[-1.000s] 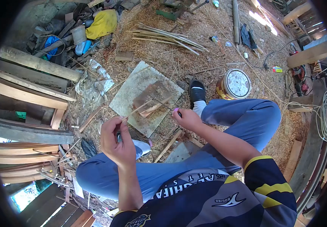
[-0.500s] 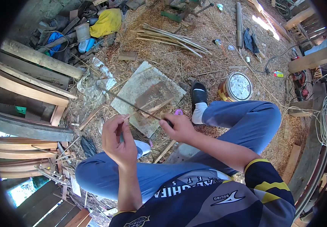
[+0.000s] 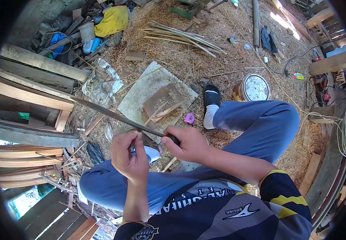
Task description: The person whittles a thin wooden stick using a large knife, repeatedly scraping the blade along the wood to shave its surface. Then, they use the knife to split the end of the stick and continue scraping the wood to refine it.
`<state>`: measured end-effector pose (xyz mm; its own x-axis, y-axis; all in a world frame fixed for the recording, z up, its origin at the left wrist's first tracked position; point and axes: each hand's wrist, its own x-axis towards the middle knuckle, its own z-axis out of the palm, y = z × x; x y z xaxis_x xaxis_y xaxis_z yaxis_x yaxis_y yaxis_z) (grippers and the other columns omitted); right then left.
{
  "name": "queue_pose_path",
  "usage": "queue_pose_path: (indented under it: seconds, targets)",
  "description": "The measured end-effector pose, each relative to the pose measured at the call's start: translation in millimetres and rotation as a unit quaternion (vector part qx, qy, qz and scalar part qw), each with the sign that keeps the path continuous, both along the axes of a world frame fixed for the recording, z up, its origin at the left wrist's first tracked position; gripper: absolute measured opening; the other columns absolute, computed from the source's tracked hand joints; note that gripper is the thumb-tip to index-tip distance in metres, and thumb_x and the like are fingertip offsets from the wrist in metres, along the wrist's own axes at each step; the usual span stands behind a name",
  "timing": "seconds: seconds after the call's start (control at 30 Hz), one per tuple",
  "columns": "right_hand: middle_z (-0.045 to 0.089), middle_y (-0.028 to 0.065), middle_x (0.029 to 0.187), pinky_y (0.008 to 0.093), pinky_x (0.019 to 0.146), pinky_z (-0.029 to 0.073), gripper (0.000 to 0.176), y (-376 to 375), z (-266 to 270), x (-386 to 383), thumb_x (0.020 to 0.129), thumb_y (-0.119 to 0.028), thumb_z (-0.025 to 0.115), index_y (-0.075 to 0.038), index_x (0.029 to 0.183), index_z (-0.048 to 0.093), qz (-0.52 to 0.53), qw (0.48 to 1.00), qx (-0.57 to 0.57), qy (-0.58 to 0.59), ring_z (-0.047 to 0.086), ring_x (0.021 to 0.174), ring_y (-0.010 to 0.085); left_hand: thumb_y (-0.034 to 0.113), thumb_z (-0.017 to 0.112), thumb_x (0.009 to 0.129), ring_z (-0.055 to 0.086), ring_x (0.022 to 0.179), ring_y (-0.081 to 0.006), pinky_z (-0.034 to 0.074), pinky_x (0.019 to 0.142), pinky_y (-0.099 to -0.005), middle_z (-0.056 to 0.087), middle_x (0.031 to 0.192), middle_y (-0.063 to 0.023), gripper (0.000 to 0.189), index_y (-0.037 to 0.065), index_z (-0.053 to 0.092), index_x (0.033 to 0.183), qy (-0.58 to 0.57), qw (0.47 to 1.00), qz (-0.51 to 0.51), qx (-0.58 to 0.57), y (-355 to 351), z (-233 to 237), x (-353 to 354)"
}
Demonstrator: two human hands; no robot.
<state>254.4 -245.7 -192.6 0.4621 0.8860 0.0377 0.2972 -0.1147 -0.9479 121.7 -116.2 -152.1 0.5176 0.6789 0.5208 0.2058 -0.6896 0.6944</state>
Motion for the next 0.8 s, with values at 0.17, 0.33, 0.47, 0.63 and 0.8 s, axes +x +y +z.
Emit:
queue_pose_path:
  seconds: [0.17,0.33,0.47,0.63,0.8]
  targets:
    - [0.062,0.0168,0.068,0.0457,0.057,0.050,0.026,1.0,-3.2,1.9,0.100,-0.031,0.066,-0.005,0.098,0.067,-0.004,1.000,0.003,-0.010,0.066,0.063,0.0365,-0.014,0.070,0.090,0.069,0.086,-0.0208,0.057,0.069,-0.0281,0.072,0.101,-0.0135,0.021,-0.002,0.069,0.106,-0.012,0.999,-0.030,0.010,-4.3,-1.8,3.3]
    - [0.063,0.0172,0.069,0.0455,0.058,0.051,0.026,1.7,-20.9,2.6,0.100,-0.030,0.066,-0.005,0.096,0.067,-0.017,0.999,-0.032,0.000,0.067,0.063,0.0366,-0.014,0.064,0.095,0.070,0.092,-0.0199,0.063,0.076,-0.0272,0.065,0.108,-0.0155,0.020,-0.006,0.064,0.113,0.004,0.998,-0.059,0.001,-9.1,-6.5,-0.2]
    - [0.063,0.0171,0.069,0.0453,0.059,0.051,0.026,1.1,-13.7,3.9,0.101,-0.030,0.065,-0.004,0.095,0.067,-0.026,0.999,-0.010,-0.017,0.067,0.064,0.0364,-0.013,0.063,0.096,0.068,0.091,-0.0198,0.066,0.078,-0.0290,0.062,0.106,-0.0146,0.015,-0.007,0.062,0.109,0.001,0.999,-0.053,-0.008,-13.5,-5.0,6.2]
    - [0.064,0.0166,0.070,0.0444,0.060,0.052,0.025,-0.9,-30.4,6.0,0.101,-0.029,0.065,-0.004,0.096,0.068,-0.017,0.998,-0.055,-0.007,0.067,0.064,0.0358,-0.012,0.062,0.098,0.066,0.092,-0.0191,0.064,0.075,-0.0278,0.056,0.103,-0.0122,0.012,-0.007,0.057,0.108,-0.016,0.999,-0.043,-0.002,-16.4,-11.4,9.4]
    - [0.063,0.0156,0.069,0.0443,0.060,0.051,0.024,-5.2,-25.6,6.0,0.101,-0.028,0.065,-0.005,0.096,0.068,-0.017,1.000,-0.023,-0.007,0.066,0.063,0.0354,-0.011,0.061,0.099,0.067,0.092,-0.0196,0.064,0.077,-0.0276,0.055,0.105,-0.0124,0.012,-0.008,0.056,0.109,-0.012,0.998,-0.054,0.000,-15.8,-13.1,9.1]
